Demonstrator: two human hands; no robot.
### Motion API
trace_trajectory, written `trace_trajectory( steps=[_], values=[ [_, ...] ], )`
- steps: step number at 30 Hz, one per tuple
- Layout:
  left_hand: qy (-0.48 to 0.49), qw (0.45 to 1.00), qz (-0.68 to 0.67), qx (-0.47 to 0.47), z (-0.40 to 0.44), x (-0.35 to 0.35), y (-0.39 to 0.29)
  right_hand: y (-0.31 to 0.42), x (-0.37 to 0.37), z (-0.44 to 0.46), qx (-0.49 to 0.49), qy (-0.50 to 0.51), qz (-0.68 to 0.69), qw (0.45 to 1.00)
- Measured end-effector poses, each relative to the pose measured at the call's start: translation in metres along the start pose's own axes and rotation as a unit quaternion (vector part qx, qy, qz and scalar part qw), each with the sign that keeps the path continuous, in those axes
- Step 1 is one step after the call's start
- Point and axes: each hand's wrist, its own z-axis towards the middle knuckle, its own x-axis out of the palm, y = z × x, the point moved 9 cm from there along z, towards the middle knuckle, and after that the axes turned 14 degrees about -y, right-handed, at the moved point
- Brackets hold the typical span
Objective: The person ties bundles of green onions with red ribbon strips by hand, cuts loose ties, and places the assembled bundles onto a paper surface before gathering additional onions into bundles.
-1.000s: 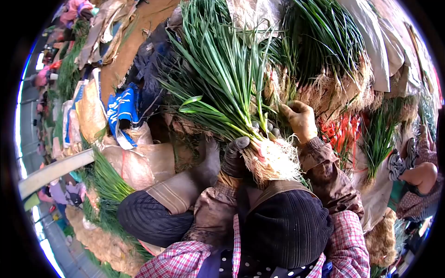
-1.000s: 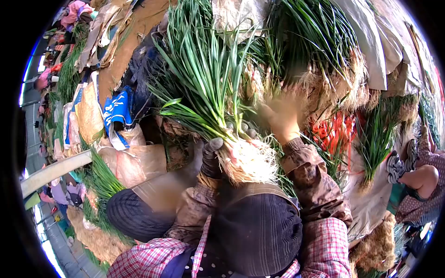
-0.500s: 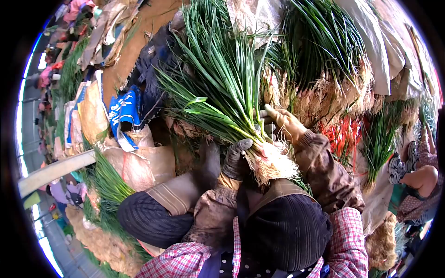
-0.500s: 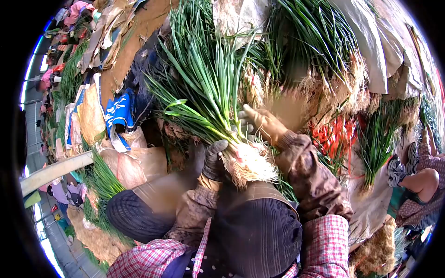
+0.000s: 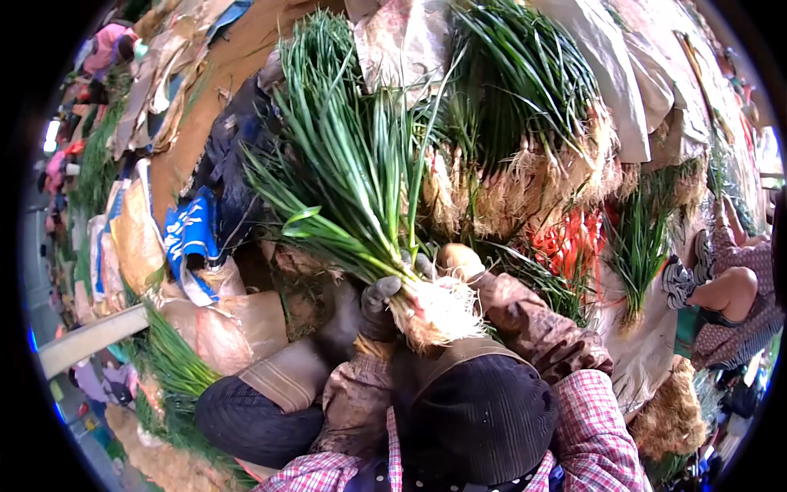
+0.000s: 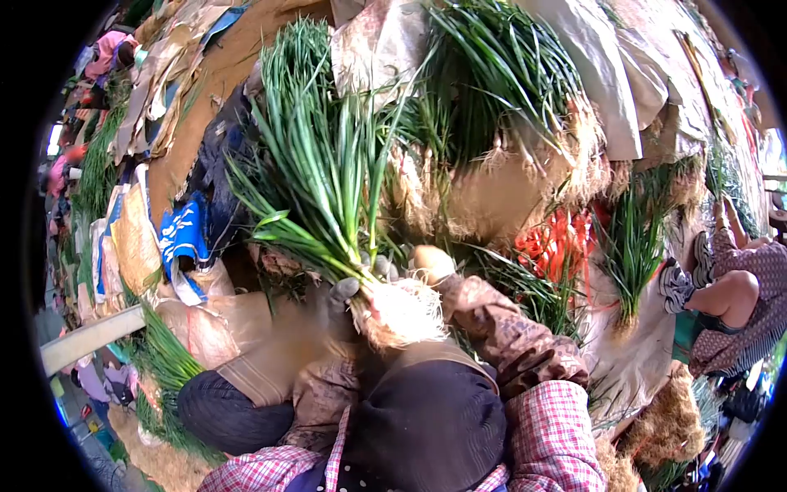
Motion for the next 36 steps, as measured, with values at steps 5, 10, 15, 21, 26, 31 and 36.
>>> trace_trajectory(
  steps=[5,10,15,21,26,31,36],
  values=[
    [-0.069,0.993,0.011,0.098,-0.002,0.040,-0.015,0.018,-0.070,-0.023,-0.011,-0.093,-0.105,0.990],
    [-0.094,0.990,-0.019,0.102,0.003,0.043,-0.008,0.047,-0.255,0.019,0.103,-0.388,-0.274,0.874],
    [-0.071,0.995,-0.014,0.065,0.008,0.048,-0.006,0.027,-0.280,0.057,0.140,-0.298,-0.365,0.871],
    [-0.105,0.994,-0.036,-0.006,0.005,0.048,0.002,0.097,-0.216,-0.019,-0.059,-0.361,-0.159,0.917],
    [-0.133,0.990,0.035,-0.018,0.007,0.029,0.018,0.120,-0.151,-0.054,-0.010,-0.191,-0.093,0.977],
    [-0.165,0.985,0.050,0.019,0.011,0.021,0.018,0.064,-0.134,-0.003,0.120,-0.195,0.112,0.967],
    [-0.153,0.987,0.051,0.008,0.008,0.032,0.011,0.055,-0.097,0.006,0.132,-0.164,0.368,0.906]
  ],
)
